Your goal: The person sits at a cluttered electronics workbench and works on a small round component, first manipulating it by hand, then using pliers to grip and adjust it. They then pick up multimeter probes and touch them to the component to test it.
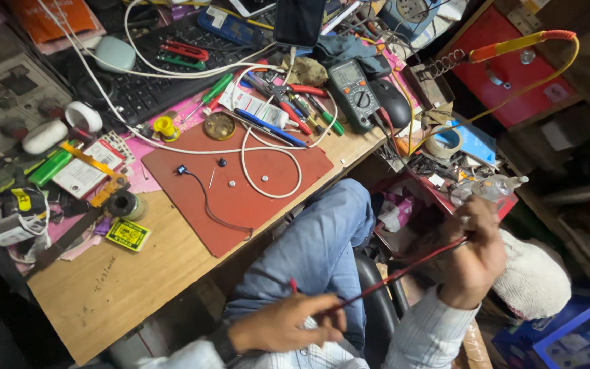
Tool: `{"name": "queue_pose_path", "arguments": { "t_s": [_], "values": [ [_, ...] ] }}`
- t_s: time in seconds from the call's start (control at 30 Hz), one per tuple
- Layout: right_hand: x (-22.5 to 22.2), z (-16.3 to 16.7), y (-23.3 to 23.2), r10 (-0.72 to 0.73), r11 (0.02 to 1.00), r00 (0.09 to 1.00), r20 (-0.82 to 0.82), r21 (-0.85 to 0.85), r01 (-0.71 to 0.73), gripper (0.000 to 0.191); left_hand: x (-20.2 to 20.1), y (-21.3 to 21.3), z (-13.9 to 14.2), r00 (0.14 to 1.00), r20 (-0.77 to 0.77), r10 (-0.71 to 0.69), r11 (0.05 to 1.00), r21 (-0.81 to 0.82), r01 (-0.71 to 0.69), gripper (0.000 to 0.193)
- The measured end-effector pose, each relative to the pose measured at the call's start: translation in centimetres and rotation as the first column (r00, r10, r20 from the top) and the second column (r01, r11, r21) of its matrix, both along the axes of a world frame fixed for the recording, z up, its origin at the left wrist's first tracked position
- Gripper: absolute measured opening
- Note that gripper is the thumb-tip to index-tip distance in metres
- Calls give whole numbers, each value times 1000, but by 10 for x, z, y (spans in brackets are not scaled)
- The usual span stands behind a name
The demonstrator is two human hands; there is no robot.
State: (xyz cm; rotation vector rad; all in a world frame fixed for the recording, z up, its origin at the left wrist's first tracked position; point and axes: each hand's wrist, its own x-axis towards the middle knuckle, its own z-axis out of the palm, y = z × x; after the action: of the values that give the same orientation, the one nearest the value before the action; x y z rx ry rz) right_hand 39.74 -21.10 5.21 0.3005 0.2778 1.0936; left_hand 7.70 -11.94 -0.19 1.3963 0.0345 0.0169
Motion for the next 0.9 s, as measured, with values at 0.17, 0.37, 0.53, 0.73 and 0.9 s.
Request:
{"name": "queue_pose_path", "arguments": {
  "t_s": [0.17, 0.37, 0.53, 0.73, 0.9],
  "values": [
    [63, -54, -1, -32, 995, 999, -24, -96, 30, 34, -41, 42, 50, 966, 173, 190, 925, 297, -235, 24],
    [44, -101, 13, 183, 957, 975, 122, -248, -148, 21, -80, 63, 114, 939, -46, 341, 754, 610, -244, 29],
    [-12, -116, 31, 457, 446, 517, 724, -689, 571, 21, -82, 78, 115, 961, -98, 259, 772, 618, -145, 29],
    [-30, -56, 72, 498, 608, -398, 770, 18, 794, 52, -38, 71, 61, 986, 153, -69, 802, 596, -36, 29],
    [-42, -2, 156, 453, 773, -844, 287, 346, 532, 68, -18, 59, 37, 983, 45, -178, 750, 653, 106, 39]
  ]
}}
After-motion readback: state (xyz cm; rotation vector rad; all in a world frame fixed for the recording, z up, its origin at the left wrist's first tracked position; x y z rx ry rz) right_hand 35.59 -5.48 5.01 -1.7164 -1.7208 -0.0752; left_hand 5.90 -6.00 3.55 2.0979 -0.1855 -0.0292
